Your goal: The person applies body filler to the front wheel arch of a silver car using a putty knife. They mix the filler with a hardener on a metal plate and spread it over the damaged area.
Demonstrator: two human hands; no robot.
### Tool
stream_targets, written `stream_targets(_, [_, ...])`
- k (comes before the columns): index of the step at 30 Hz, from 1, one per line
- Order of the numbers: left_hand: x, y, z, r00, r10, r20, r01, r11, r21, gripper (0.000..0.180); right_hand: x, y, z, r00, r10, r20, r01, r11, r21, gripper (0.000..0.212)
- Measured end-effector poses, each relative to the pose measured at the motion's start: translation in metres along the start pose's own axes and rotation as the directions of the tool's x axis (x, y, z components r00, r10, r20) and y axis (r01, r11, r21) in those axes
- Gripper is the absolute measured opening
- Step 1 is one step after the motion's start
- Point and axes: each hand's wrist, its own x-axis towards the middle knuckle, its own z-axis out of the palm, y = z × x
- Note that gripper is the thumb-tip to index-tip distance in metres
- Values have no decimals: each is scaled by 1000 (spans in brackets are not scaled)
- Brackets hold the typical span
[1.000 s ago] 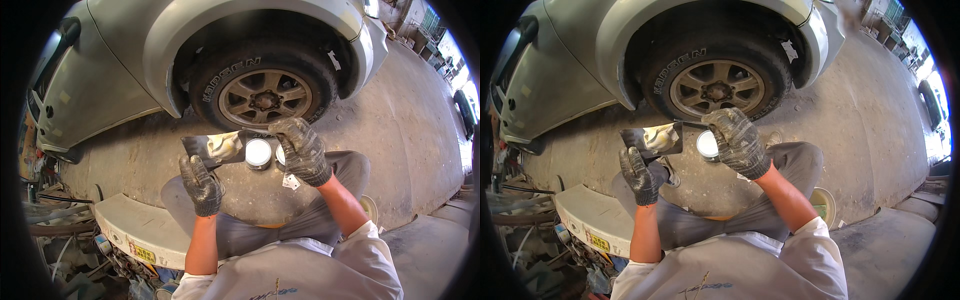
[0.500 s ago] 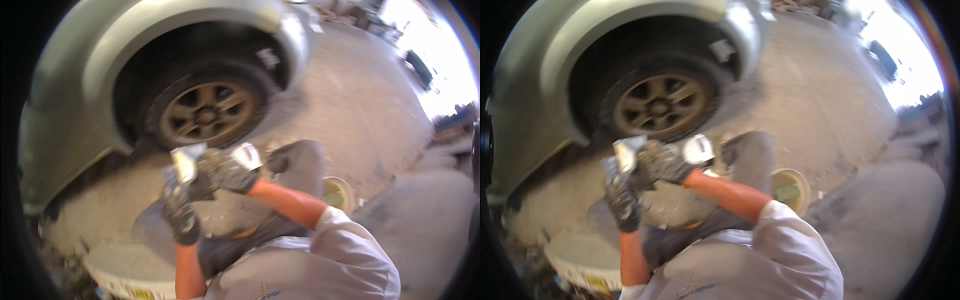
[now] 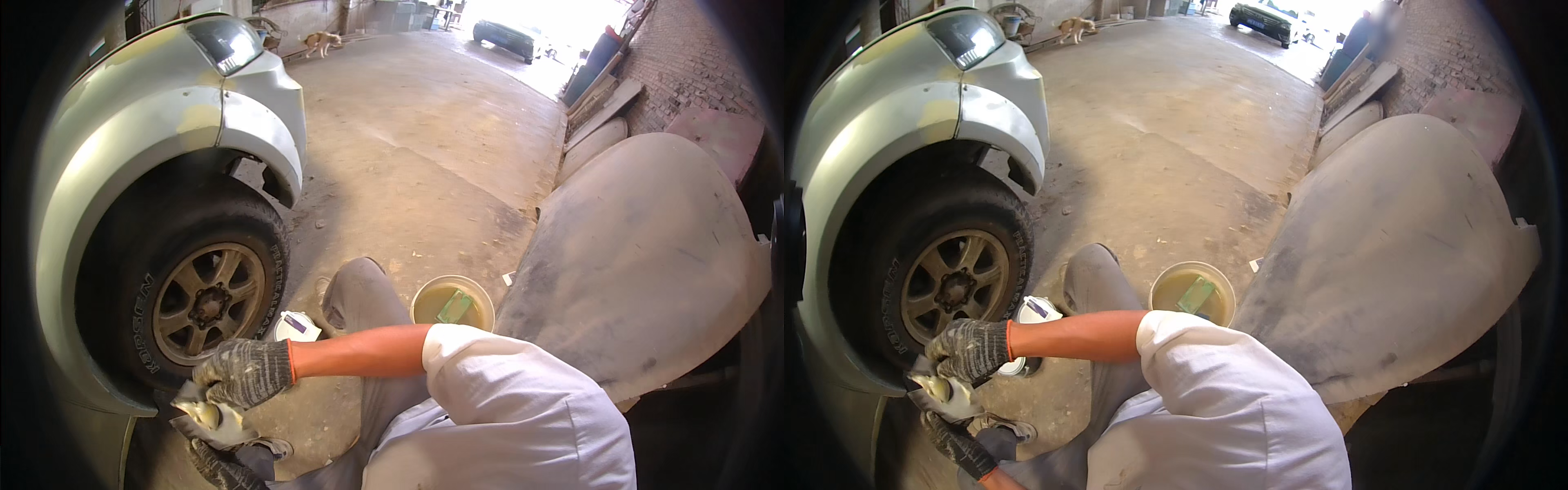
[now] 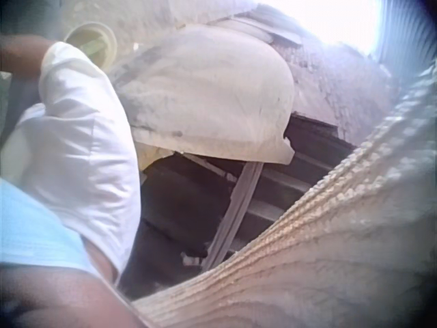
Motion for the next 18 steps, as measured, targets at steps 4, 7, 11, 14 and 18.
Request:
stream_targets(4, [-3,13,51,993,119,8,-118,978,174,50,-4,0,-9,992,-75,101,92,980,-179,16])
stream_targets(7, [-16,21,83,935,346,80,-346,837,425,50,-9,-2,-11,983,-171,-62,140,928,-345,19])
stream_targets(11, [-40,24,88,850,503,160,-500,670,549,49,-19,-8,9,843,-527,-111,324,661,-676,24])
stream_targets(14, [-37,26,75,815,550,181,-539,605,586,50,-21,-3,26,874,-484,29,294,481,-826,31])
stream_targets(18, [-25,40,64,783,591,196,-564,540,625,50,-17,4,30,863,-502,-52,318,621,-716,25])
